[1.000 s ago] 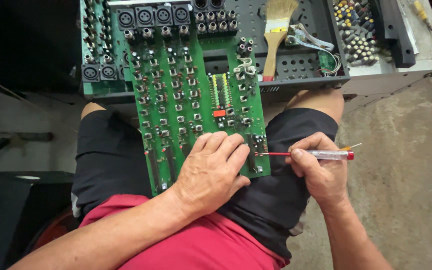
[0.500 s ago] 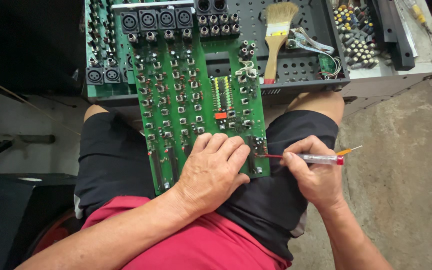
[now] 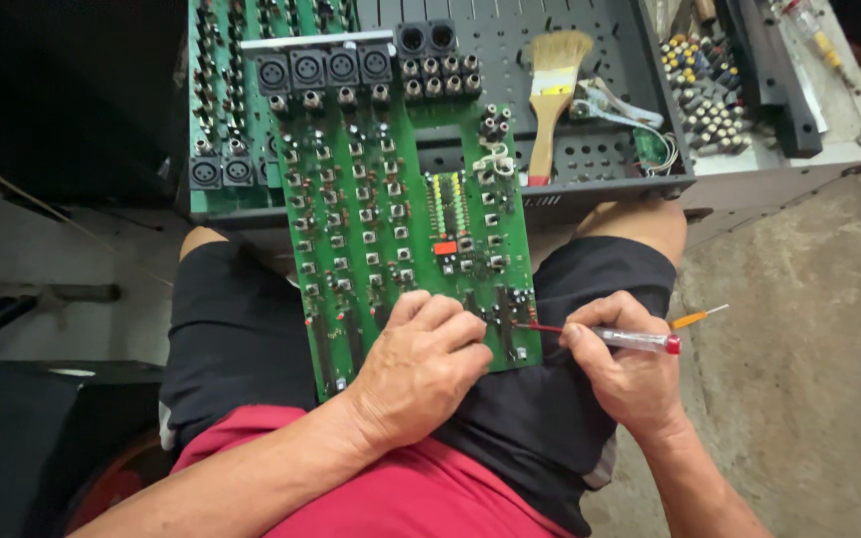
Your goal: The person sits with a green audio mixer circuit board resting on their lap and works on its components using a red-shafted screwdriver-like hand tool, steadying the board with the other hand and moving along different sections of the board throughout the clip.
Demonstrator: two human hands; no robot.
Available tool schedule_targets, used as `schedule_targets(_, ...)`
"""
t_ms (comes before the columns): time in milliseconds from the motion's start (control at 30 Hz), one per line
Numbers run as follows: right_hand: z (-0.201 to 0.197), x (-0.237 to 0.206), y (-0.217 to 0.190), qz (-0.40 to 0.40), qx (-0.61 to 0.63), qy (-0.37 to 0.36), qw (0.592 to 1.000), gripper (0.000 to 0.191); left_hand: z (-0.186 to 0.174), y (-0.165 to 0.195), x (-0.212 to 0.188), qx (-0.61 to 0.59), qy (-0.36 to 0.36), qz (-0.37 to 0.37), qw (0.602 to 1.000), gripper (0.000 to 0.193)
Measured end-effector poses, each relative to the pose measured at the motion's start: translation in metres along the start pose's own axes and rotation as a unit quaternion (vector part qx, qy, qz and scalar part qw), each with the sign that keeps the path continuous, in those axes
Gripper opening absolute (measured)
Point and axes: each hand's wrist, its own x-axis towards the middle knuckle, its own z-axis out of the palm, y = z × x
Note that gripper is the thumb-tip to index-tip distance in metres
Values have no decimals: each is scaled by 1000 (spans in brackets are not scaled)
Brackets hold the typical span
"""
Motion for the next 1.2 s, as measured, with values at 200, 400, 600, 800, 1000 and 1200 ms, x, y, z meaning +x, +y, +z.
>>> schedule_targets(200, 4, 1, 0, -13, -3, -7, 1000, 6, 6, -3, -3, 29, -37, 15, 999, 5)
schedule_targets(400, 4, -1, 6, -11, 18, -10, 1000, 7, 7, -4, -4, 30, -51, 21, 998, 6)
schedule_targets(600, 1, 1, 16, 96, 240, 66, 964, 10, 6, 2, -1, -24, -8, -22, 999, 12)
schedule_targets(800, 3, 7, 16, 96, 240, 53, 965, 11, 7, 9, 4, -57, -6, -95, 994, 51)
schedule_targets(1000, 4, 10, 11, 119, 230, 55, 964, 12, 10, 13, 9, -31, -34, -107, 993, 52)
schedule_targets(1200, 7, 13, 8, 133, 182, 50, 973, 14, 10, 12, 9, -16, -44, -103, 994, 52)
